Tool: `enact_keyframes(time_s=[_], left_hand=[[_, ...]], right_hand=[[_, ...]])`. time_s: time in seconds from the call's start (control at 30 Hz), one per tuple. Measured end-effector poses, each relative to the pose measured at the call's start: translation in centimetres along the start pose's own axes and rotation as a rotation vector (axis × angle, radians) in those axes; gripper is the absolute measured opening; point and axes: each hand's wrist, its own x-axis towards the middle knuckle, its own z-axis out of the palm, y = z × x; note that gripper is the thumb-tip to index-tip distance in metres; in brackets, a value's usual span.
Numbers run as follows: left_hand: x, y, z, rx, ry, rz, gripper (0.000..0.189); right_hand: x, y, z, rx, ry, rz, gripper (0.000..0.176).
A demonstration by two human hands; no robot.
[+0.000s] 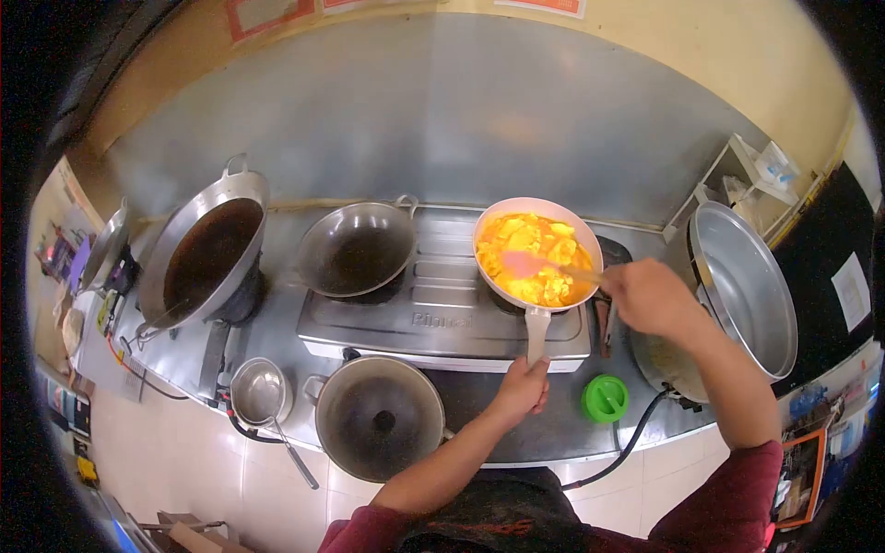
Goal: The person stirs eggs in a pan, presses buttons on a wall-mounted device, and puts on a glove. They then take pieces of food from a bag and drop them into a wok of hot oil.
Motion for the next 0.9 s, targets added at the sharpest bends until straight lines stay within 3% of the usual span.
enact_keyframes(time_s=[0.1, 0.17, 0.27, 0.33, 0.43, 0.5, 0.57, 0.63, 0.73, 0.9], left_hand=[[0.1, -0.2, 0.1, -0.006, 0.026, 0.011, 0.027], [0.3, -0.6, 0.2, 0.017, 0.035, 0.012, 0.028], [1.7, -1.8, -0.2, 0.087, 0.031, 0.031, 0.029], [1.4, -1.8, 0.0, 0.137, 0.051, 0.026, 0.029], [0.5, -0.9, 0.6, 0.144, 0.108, 0.003, 0.033], [0.7, -0.8, 0.7, 0.065, 0.125, -0.001, 0.036], [1.3, -1.1, 0.3, 0.064, 0.087, 0.009, 0.029], [1.4, -1.2, 0.0, 0.055, 0.064, 0.002, 0.027], [1.3, -1.0, 0.1, 0.059, 0.043, 0.001, 0.028], [1.1, -0.8, 0.2, 0.098, 0.062, 0.046, 0.028]], right_hand=[[2.5, -1.6, 5.2, -0.053, -0.032, -0.120, 0.025], [4.8, -5.2, 5.8, 0.093, -0.079, 0.048, 0.026], [10.1, -5.0, 10.8, 0.146, 0.149, 0.038, 0.024], [12.6, -4.5, 11.4, 0.190, 0.202, 0.177, 0.023], [13.6, -1.4, 9.8, 0.025, 0.198, 0.172, 0.020], [11.8, 0.2, 6.5, 0.101, 0.251, 0.300, 0.019], [10.3, 3.7, 4.6, -0.059, 0.233, 0.267, 0.020], [6.0, 0.5, -2.2, -0.080, 0.094, 0.309, 0.023], [8.0, 3.9, 2.6, -0.135, 0.162, 0.393, 0.026], [13.9, 6.5, 10.7, -0.050, 0.103, 0.436, 0.032]])
